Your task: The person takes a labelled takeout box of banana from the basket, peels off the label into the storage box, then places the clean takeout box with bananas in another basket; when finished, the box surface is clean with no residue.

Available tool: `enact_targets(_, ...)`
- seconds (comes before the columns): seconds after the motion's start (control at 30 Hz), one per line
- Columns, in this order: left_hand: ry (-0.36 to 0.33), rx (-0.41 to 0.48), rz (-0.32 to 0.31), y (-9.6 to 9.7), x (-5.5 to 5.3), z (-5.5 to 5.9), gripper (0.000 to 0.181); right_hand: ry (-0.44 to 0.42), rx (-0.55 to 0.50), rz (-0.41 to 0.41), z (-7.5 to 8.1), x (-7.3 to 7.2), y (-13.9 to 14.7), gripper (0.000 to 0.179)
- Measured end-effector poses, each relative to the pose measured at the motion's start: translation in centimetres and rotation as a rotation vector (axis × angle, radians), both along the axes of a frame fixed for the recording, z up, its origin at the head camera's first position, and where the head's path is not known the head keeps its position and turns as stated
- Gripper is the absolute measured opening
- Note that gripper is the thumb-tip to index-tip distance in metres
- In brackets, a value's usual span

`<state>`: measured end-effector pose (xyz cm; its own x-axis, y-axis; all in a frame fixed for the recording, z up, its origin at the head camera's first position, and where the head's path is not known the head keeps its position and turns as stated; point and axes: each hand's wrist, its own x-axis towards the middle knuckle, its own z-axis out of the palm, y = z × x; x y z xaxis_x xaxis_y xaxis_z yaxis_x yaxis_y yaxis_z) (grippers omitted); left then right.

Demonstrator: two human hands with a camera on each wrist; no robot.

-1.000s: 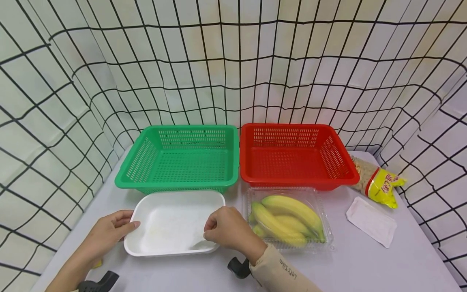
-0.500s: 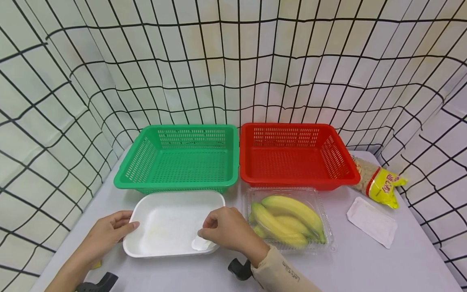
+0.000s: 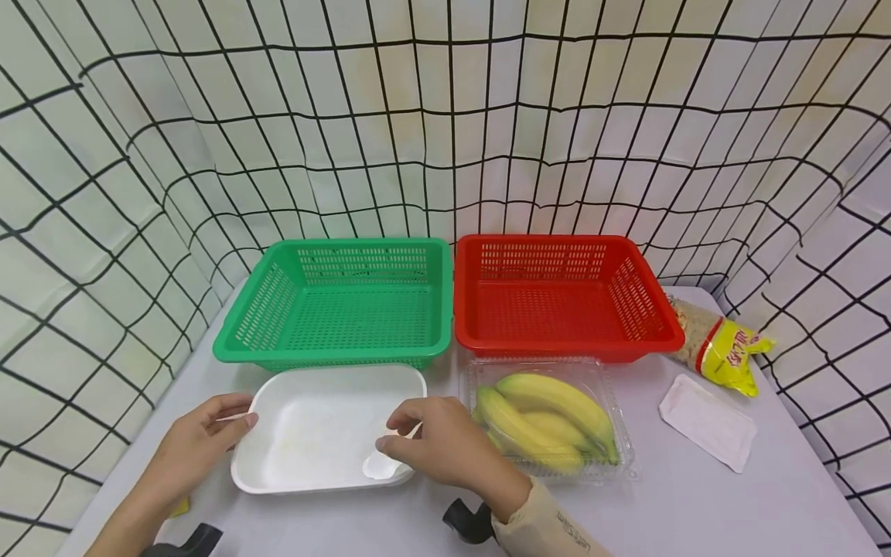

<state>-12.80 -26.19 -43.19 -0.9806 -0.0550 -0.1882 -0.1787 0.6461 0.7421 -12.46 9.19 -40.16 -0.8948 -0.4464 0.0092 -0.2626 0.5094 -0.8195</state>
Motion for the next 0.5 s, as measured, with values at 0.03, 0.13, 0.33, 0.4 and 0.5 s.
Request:
enact_targets(0.03,-0.002,-0.005,-0.002,0.1,0.0,0.2,0.061,0.001,-0.007,-0.005,0.2,0.2,0.3,0.016)
enact_targets(0.13,0.0,-0.001,0.001,0.6,0.1,1.0,0.07,-0.011,-0.015,-0.029,0.8,0.7,1.4,0.02)
enact_targets(0.33,0.234,0.102,-0.021,3.7,1.0,2.6,0.06,-0.015,-0.042,-0.13,1.9,1.8,3.8,0.045)
enact_targets(0.4,0.349,0.156,-0.053,5.2,1.4,3.0,0.055,-0.002,-0.053,-0.174,2.1,2.2,4.6,0.056)
enact_targets(0.5,0.452,0.233,-0.115,7.2,1.9,3.4,0.054,0.051,-0.076,-0.229,2.2,2.5,5.8,0.064)
